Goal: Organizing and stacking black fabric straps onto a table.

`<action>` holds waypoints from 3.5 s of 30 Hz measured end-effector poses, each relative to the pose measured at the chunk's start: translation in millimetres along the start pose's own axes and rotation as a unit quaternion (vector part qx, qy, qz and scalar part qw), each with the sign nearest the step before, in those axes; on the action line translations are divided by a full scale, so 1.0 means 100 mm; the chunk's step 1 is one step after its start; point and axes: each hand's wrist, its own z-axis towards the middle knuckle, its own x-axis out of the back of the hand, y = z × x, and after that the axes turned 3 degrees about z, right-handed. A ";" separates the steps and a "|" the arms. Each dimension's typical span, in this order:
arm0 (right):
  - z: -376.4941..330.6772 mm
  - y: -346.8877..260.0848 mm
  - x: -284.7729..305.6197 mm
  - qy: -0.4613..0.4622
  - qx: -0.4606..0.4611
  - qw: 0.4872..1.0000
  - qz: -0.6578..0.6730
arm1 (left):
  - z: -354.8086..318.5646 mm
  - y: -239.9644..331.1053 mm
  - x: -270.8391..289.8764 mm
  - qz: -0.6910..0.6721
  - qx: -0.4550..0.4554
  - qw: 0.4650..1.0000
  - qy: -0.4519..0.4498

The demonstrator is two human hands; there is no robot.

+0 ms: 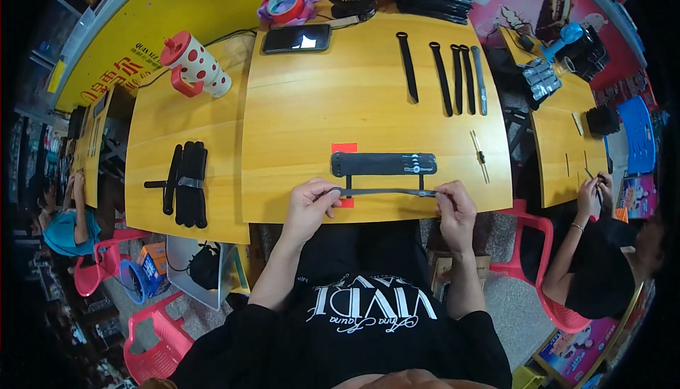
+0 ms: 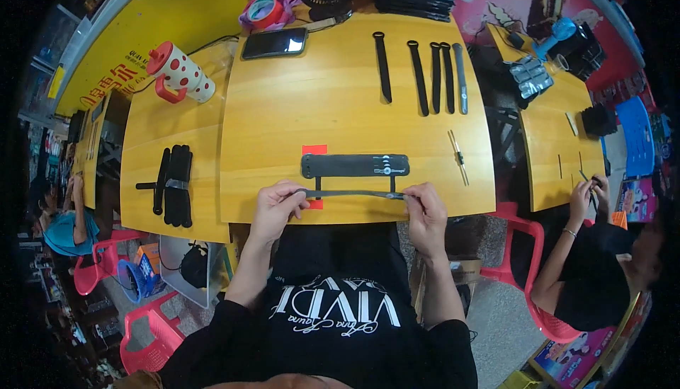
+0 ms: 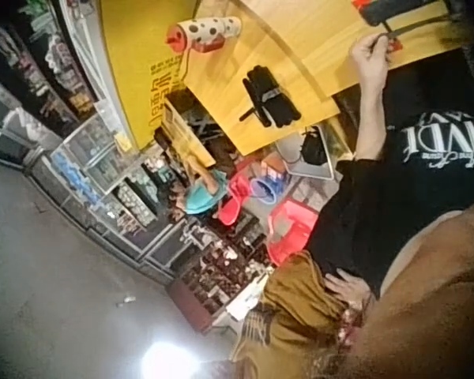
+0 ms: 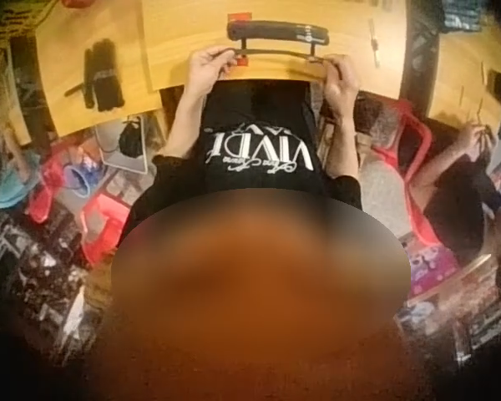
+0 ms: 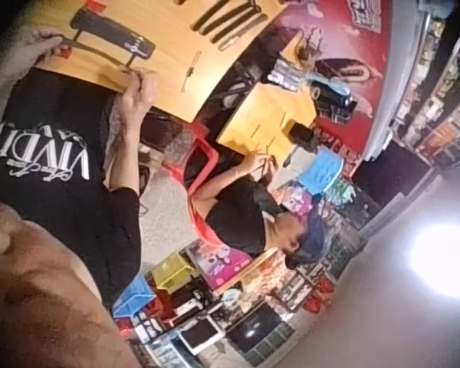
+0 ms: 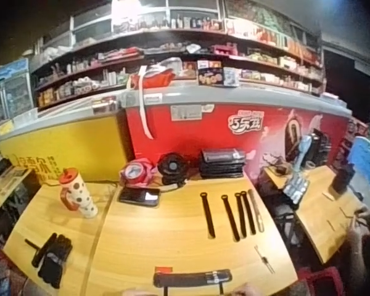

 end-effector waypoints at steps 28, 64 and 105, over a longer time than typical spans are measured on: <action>0.36 0.24 -0.11 0.078 -0.010 0.996 -0.044 | 0.20 0.01 -0.13 0.000 0.031 0.994 0.105; 0.44 0.20 -0.13 0.053 -0.018 0.994 -0.089 | 0.22 0.03 -0.16 0.007 0.043 0.991 0.129; 0.44 0.26 -0.13 0.051 -0.065 0.995 -0.055 | 0.27 -0.01 -0.16 0.180 -0.020 0.975 0.131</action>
